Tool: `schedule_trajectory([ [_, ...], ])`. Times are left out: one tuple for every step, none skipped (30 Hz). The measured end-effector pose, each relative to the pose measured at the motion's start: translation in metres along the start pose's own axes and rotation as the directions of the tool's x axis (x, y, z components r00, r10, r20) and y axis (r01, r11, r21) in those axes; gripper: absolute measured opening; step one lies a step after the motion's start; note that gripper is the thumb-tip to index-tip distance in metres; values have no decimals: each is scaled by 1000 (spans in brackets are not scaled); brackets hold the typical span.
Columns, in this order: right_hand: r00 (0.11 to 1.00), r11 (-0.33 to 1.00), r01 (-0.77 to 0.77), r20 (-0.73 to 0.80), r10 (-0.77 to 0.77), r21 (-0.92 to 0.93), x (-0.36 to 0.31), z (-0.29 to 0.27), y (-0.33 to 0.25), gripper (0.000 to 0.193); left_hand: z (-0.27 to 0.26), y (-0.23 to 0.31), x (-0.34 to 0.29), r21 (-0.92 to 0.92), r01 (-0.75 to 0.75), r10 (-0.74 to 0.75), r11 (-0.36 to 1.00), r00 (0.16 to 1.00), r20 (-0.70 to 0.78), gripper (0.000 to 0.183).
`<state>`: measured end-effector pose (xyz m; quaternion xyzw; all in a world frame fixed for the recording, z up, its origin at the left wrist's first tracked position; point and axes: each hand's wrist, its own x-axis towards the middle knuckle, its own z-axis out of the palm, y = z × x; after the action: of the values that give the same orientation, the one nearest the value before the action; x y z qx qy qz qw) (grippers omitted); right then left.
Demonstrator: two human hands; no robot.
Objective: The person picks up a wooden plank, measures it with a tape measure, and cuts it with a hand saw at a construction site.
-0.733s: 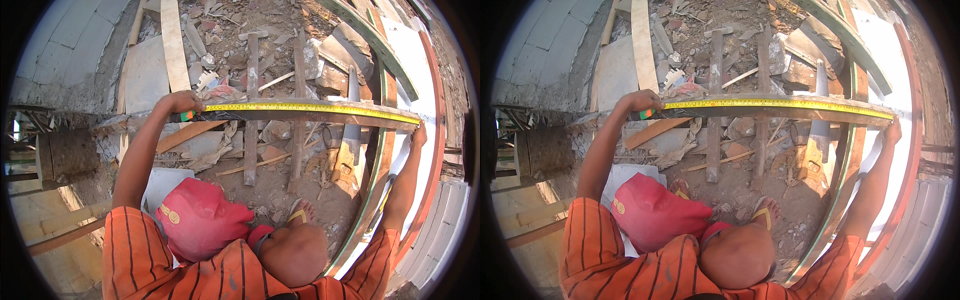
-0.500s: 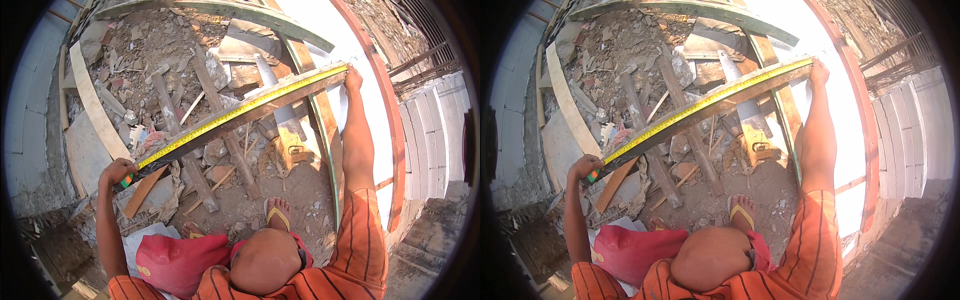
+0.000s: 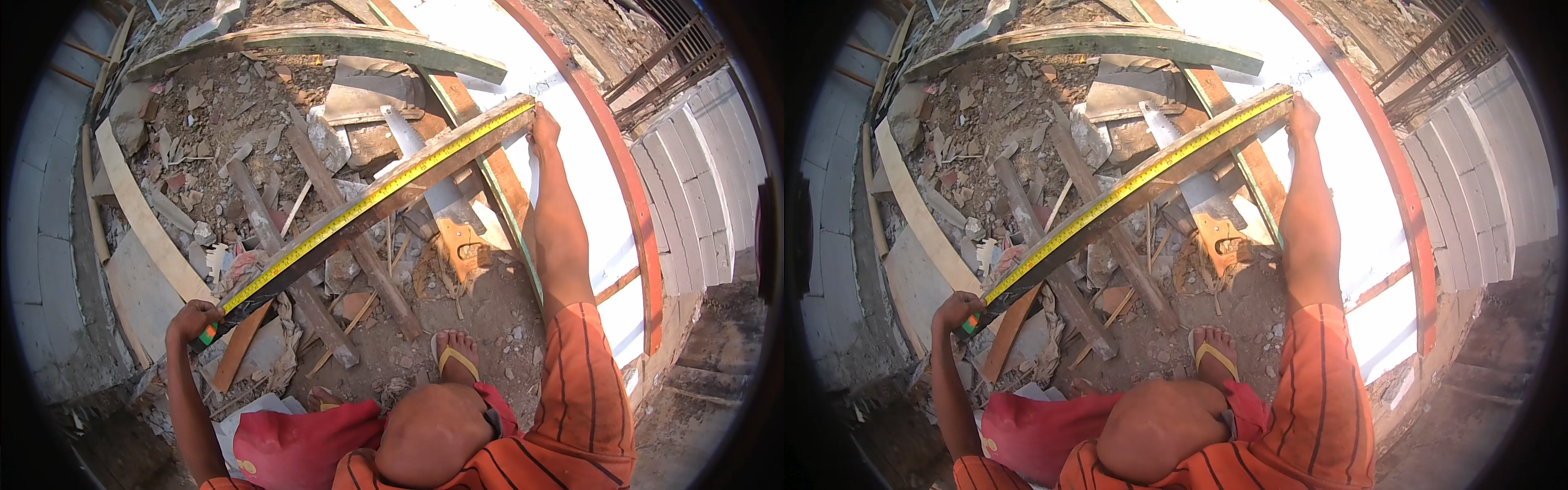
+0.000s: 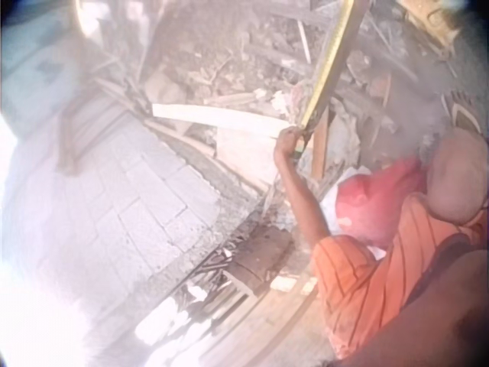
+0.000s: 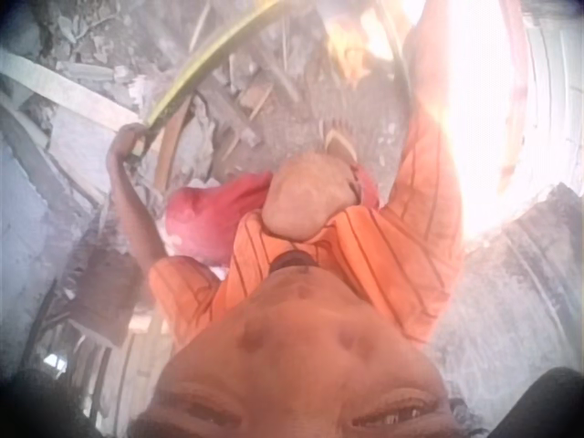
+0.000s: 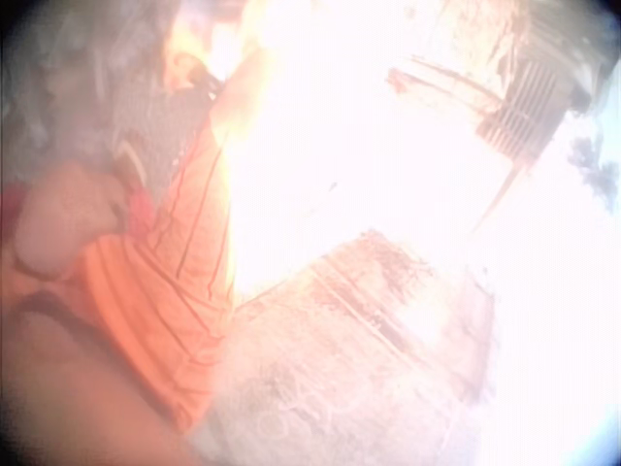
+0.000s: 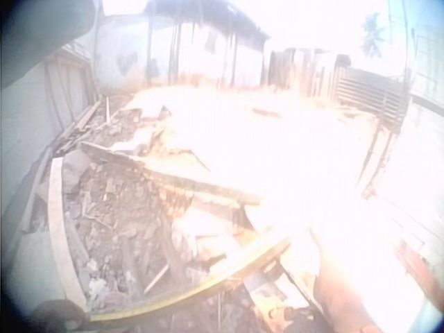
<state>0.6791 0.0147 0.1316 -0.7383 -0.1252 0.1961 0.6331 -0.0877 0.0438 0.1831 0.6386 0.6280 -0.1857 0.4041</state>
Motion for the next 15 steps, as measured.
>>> schedule_trajectory([
  [999,999,-32,17,32,30,-1,-3,-1,35,1,0,1,7,3,-3,1000,1000,6,30],
  [999,999,-24,27,22,45,-3,-4,-1,35,-1,2,1,18,9,-9,1000,1000,8,30],
  [999,998,-15,37,13,60,-5,-3,-1,35,-2,2,1,16,17,-17,1000,1000,15,29],
  [999,997,-6,45,3,75,-6,-2,-1,35,-3,3,2,15,25,-25,1000,999,22,28],
  [999,994,-8,40,4,106,-7,-3,2,35,-4,3,2,17,32,-32,999,999,32,27],
  [999,991,-10,34,5,137,-7,-4,6,35,-4,3,2,11,52,-52,999,998,32,27],
  [1000,986,-10,28,6,167,-8,-6,10,35,-4,0,5,-10,44,-44,999,998,43,27],
  [999,982,47,11,-50,181,-14,-7,17,36,-3,-4,7,-32,41,-40,999,998,55,27],
  [994,981,106,-23,-104,164,-19,-7,23,35,-3,-7,9,-54,39,-36,998,997,67,27],
  [986,976,164,-55,-158,144,-24,-4,30,35,-4,-9,10,-47,51,-49,998,997,61,27],
  [974,969,218,-83,-209,116,-30,-2,36,35,-4,-7,9,-32,54,-52,998,997,61,27],
  [951,953,303,-62,-302,3,-35,-2,44,33,-4,-4,7,-17,53,-52,998,997,61,27],
  [939,939,322,-87,-333,-124,-41,-1,53,33,-4,-1,7,-4,52,-52,999,997,60,27],
  [929,931,345,-93,-357,-123,-40,-2,57,34,-4,0,8,-15,52,-51,999,996,68,27],
  [920,922,368,-99,-380,-122,-38,-3,60,35,-5,0,9,-26,53,-51,998,996,76,27],
])
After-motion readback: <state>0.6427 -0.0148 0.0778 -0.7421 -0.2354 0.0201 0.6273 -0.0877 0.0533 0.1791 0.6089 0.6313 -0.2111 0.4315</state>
